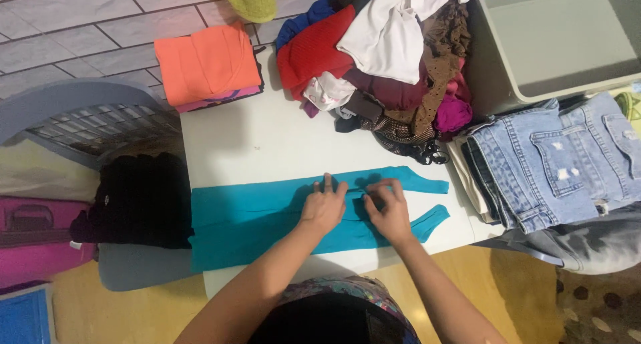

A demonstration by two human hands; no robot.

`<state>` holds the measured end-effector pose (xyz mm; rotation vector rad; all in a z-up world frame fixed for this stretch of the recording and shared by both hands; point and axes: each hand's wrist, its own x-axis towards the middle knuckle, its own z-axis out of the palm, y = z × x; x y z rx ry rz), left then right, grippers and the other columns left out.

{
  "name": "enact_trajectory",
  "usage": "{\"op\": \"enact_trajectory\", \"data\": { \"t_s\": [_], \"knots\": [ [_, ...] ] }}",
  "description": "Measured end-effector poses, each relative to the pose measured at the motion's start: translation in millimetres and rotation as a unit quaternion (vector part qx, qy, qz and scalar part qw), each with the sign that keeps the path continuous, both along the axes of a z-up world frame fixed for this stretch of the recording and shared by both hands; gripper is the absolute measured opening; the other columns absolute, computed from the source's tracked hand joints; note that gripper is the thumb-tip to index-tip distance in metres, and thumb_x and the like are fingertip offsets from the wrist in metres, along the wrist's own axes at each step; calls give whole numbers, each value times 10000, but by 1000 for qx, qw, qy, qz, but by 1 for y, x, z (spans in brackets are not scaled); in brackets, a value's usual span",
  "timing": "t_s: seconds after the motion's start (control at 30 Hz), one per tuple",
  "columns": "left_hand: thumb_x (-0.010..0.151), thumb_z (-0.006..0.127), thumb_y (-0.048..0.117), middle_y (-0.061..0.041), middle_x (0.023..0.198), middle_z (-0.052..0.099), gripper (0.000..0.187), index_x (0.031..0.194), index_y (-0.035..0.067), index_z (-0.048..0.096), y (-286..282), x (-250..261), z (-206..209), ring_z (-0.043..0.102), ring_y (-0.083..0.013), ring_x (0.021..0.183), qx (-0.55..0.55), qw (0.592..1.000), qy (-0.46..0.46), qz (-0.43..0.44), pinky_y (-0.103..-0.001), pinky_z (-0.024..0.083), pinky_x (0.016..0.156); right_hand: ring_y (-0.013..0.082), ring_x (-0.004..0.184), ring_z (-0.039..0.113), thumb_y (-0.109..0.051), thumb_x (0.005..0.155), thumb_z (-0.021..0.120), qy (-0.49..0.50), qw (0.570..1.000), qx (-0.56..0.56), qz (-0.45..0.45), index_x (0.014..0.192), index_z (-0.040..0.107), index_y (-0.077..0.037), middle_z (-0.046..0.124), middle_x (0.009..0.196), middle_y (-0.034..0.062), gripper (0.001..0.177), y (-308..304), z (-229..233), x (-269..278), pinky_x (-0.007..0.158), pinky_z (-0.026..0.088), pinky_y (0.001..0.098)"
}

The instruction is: Folding various items of clothing, including shirts, on a folding table.

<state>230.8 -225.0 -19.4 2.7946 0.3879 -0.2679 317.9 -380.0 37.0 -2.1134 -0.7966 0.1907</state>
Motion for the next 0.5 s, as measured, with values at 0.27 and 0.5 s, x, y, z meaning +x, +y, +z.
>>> {"op": "enact_trajectory", "data": {
  "t_s": [0.27, 0.5],
  "knots": [
    [1019, 540, 316, -398, 1420, 474, 324, 1249, 93, 492, 5, 0, 3, 601, -638, 1077, -62, 995, -60, 43, -570, 605, 750, 302, 837, 730, -514, 950, 566, 689, 693, 106, -186, 1080, 616, 82, 696, 990, 258, 612, 15, -26, -2, 734, 617, 371],
    [984, 552, 329, -437, 1456, 368, 336, 1303, 234, 501, 8, -3, 2, 512, -676, 1152, -76, 997, -26, 14, -595, 588, 767, 267, 841, 696, -332, 969, 658, 726, 622, 231, -181, 1116, 594, 77, 690, 968, 176, 439, 28, -123, 31, 759, 613, 339]
  ]
}}
